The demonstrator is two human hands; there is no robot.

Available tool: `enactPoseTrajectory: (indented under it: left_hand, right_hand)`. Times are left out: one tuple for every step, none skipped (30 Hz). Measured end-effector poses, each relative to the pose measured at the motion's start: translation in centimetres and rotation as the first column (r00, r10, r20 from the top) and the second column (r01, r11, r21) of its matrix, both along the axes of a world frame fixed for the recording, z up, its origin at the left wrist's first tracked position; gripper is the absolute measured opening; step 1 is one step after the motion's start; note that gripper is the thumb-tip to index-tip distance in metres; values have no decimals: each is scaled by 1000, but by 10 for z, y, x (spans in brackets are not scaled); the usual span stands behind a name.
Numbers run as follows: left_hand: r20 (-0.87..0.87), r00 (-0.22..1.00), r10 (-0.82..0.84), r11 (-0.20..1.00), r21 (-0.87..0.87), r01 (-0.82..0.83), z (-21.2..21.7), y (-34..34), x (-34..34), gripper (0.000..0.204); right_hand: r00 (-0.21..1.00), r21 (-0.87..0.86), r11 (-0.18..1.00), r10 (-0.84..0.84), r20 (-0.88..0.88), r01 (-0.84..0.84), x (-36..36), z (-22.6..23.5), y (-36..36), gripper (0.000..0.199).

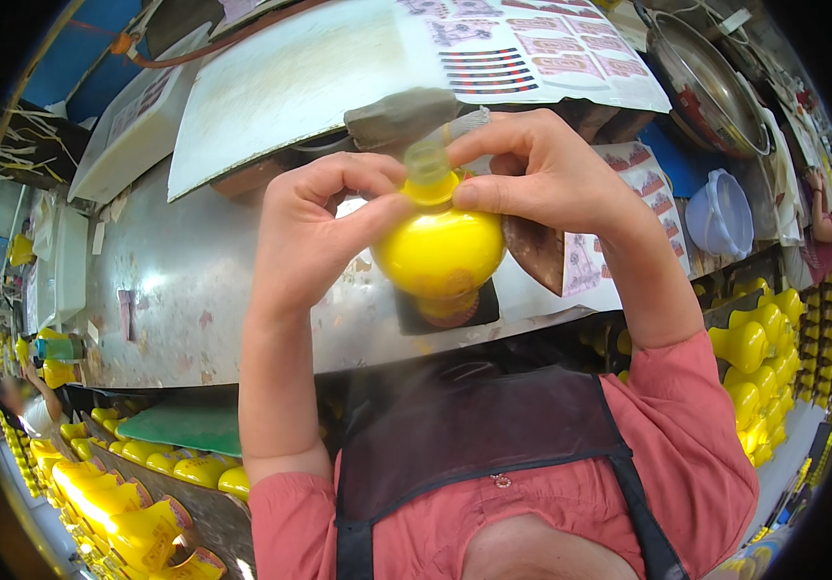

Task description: The person picks up a yellow plastic container and applies a printed label to its side, smoothing it with their fingers. They then wipe the container's neck and cap area with a cloth, place the labeled container on a nearby tray, and repeat the process with a second container.

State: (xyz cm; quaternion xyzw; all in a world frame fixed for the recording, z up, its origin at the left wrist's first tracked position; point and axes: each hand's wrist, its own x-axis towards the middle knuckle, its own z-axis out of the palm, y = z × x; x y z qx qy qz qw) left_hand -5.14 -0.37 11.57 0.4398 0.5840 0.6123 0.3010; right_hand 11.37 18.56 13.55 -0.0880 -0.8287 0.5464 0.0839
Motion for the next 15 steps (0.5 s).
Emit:
enactPoseTrajectory:
  left_hand:
    - [-1, 1000, 1, 1000, -4, -1, 0, 0, -2, 7]
    - [4, 1000, 6, 1000, -13, -6, 0, -1, -3, 7]
    - [9, 1000, 10, 1000, -22, -10, 0, -1, -5, 7]
    - [41, 999, -13, 999, -35, 14, 0, -1, -8, 8]
    - [75, 997, -36, 998, -48, 40, 1, -1, -11, 8]
    - [115, 992, -61, 996, -55, 67, 1, -1, -14, 9]
    - [113, 991, -74, 995, -60, 81, 0, -1, -16, 9]
    - [116, 989, -88, 994, -61, 96, 0, 0, -18, 9]
    - [121, 987, -102, 992, -63, 111, -1, 1, -20, 10]
    - [112, 988, -111, 991, -65, 118, -2, 3, -21, 9]
    - [103, 988, -119, 990, -68, 126, -2, 4, -23, 9]
    - [94, 987, -127, 988, -71, 134, -3, 6, -24, 9]
    - [94, 986, -135, 987, -79, 143, -3, 7, -25, 9]
    - [93, 985, -144, 984, -87, 152, -3, 9, -26, 8]
    - [92, 984, -154, 982, -96, 163, -3, 10, -26, 8]
  right_hand:
    - [999, -45, 999, -2, 37, 4, 1, 1, 0, 41]
    - [999, -45, 999, -4, 38, 6, 2, 2, -1, 41]
    - [999, -45, 999, -6, 40, 8, 3, 4, -2, 41]
    - [999, -45, 999, -8, 41, 9, 4, 5, -3, 40]
    - [999, -64, 998, -9, 52, 12, 4, 6, -5, 40]
    - [998, -83, 996, -11, 63, 16, 5, 7, -6, 39]
    - [997, -102, 995, -13, 75, 21, 5, 8, -7, 39]
    - [998, -110, 994, -21, 66, 28, 5, 8, -7, 38]
    - [998, -118, 992, -28, 58, 35, 5, 7, -8, 37]
    - [998, -126, 991, -36, 50, 42, 5, 6, -8, 37]
    - [998, -102, 993, -47, 50, 52, 5, 5, -8, 35]
    - [997, -78, 995, -57, 50, 61, 5, 3, -8, 34]
    - [996, -46, 996, -74, 51, 76, 6, 2, -8, 33]
    - [997, -58, 996, -72, 39, 74, 6, 0, -8, 32]
    - [997, -62, 995, -77, 29, 78, 6, -2, -8, 32]
